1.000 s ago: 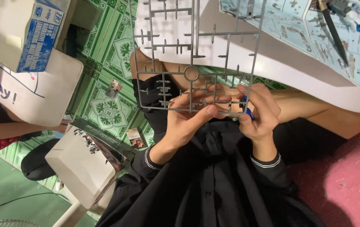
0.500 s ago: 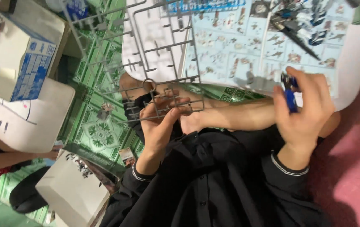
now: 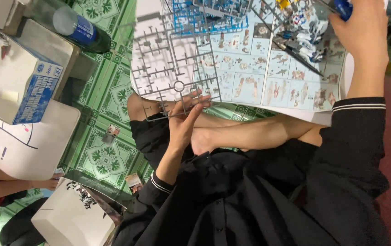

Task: Cutting plastic model parts from a runner using nippers and following instructions to assemble a toy model.

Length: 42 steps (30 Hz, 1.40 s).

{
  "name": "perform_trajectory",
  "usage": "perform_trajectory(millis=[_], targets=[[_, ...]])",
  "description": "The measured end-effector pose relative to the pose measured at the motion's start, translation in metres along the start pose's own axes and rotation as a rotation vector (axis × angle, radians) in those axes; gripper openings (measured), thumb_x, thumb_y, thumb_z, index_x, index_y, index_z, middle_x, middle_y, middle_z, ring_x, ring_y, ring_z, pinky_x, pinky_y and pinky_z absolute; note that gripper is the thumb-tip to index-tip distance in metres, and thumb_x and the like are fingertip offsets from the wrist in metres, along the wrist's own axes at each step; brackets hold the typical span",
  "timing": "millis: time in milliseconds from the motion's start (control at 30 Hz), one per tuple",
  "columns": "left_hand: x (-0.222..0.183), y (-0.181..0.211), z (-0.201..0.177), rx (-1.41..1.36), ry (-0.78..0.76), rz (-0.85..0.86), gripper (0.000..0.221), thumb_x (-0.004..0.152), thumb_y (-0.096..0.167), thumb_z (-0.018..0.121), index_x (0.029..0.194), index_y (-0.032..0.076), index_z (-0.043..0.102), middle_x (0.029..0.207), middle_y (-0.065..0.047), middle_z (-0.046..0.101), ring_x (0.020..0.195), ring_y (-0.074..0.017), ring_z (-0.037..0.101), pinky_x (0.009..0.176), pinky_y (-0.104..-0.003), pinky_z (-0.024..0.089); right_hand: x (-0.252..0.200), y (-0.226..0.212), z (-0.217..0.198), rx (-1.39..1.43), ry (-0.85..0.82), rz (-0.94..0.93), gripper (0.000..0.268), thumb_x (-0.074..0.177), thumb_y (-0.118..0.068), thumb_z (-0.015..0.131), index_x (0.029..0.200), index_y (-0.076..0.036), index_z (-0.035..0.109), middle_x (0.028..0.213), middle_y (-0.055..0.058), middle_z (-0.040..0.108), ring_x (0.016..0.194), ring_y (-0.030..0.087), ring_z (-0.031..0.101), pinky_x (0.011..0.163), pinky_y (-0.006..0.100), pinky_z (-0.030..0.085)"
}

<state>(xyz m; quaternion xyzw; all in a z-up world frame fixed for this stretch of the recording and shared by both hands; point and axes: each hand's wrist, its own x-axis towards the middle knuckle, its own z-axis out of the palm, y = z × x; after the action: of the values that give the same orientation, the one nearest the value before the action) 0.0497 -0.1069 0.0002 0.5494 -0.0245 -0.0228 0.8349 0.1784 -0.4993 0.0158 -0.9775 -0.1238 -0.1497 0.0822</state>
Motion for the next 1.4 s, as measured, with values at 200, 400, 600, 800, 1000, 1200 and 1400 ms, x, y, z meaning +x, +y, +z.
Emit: perform_trajectory(millis=[200, 400, 600, 800, 1000, 1200, 1400], targets=[[0.002, -0.011, -0.003, -0.097, 0.003, -0.040, 0.016, 0.094, 0.004, 0.061, 0.109, 0.002, 0.059, 0.120, -0.019, 0.061, 0.110, -0.0311, 0.064, 0.097, -0.043, 0.058, 0.005, 0.036, 0.030, -0.078, -0.037, -0.028, 0.031, 0.105, -0.010, 0.083, 0.130, 0.004, 0.070, 0.117, 0.021, 0.071, 0.098, 0.038, 0.065, 0.072, 0.050, 0.055], [0.004, -0.004, 0.002, -0.066, -0.018, -0.093, 0.017, 0.094, 0.014, 0.063, 0.108, 0.006, 0.061, 0.122, -0.017, 0.060, 0.110, -0.0304, 0.064, 0.101, -0.045, 0.055, -0.005, 0.039, 0.034, -0.108, 0.000, -0.060, 0.029, 0.105, -0.006, 0.085, 0.130, 0.005, 0.073, 0.120, 0.021, 0.072, 0.103, 0.038, 0.063, 0.077, 0.049, 0.053], [0.005, -0.009, -0.005, -0.121, -0.032, -0.096, 0.014, 0.094, 0.011, 0.062, 0.106, 0.006, 0.062, 0.115, -0.016, 0.065, 0.112, -0.0285, 0.064, 0.105, -0.044, 0.051, -0.018, 0.043, 0.024, 0.296, 0.110, -0.061, 0.040, 0.097, 0.021, 0.069, 0.136, 0.018, 0.059, 0.121, 0.035, 0.062, 0.109, 0.046, 0.059, 0.095, 0.048, 0.042], [0.005, -0.018, -0.006, -0.140, 0.007, -0.084, 0.016, 0.094, 0.006, 0.062, 0.110, 0.007, 0.060, 0.118, -0.010, 0.063, 0.110, -0.0308, 0.065, 0.101, -0.042, 0.054, -0.034, -0.086, -0.036, 0.308, -0.135, 0.090, 0.036, 0.095, 0.008, 0.075, 0.130, 0.014, 0.065, 0.122, 0.027, 0.063, 0.108, 0.039, 0.057, 0.091, 0.047, 0.042], [0.005, -0.014, -0.006, -0.133, -0.026, -0.095, 0.025, 0.094, 0.007, 0.062, 0.118, 0.000, 0.057, 0.113, -0.014, 0.065, 0.113, -0.0298, 0.064, 0.103, -0.040, 0.053, -0.068, -0.144, 0.008, -0.104, -0.117, -0.056, 0.033, 0.095, -0.020, 0.069, 0.125, -0.006, 0.068, 0.106, 0.009, 0.065, 0.089, 0.030, 0.057, 0.078, 0.040, 0.047], [0.007, -0.017, -0.012, -0.117, 0.022, -0.126, 0.018, 0.094, 0.006, 0.063, 0.112, 0.009, 0.061, 0.120, -0.007, 0.063, 0.113, -0.0284, 0.065, 0.100, -0.035, 0.052, -0.061, -0.159, 0.023, -0.242, 0.104, -0.093, 0.027, 0.106, -0.027, 0.058, 0.119, -0.005, 0.065, 0.108, 0.010, 0.062, 0.084, 0.025, 0.054, 0.070, 0.034, 0.038], [0.013, -0.008, -0.013, -0.119, 0.011, -0.081, 0.009, 0.093, 0.010, 0.064, 0.101, 0.006, 0.061, 0.119, -0.012, 0.062, 0.113, -0.0319, 0.064, 0.104, -0.044, 0.051, -0.052, -0.153, 0.028, -0.200, 0.125, -0.154, 0.024, 0.106, -0.025, 0.063, 0.120, -0.005, 0.064, 0.107, 0.009, 0.058, 0.084, 0.025, 0.052, 0.071, 0.034, 0.038]])
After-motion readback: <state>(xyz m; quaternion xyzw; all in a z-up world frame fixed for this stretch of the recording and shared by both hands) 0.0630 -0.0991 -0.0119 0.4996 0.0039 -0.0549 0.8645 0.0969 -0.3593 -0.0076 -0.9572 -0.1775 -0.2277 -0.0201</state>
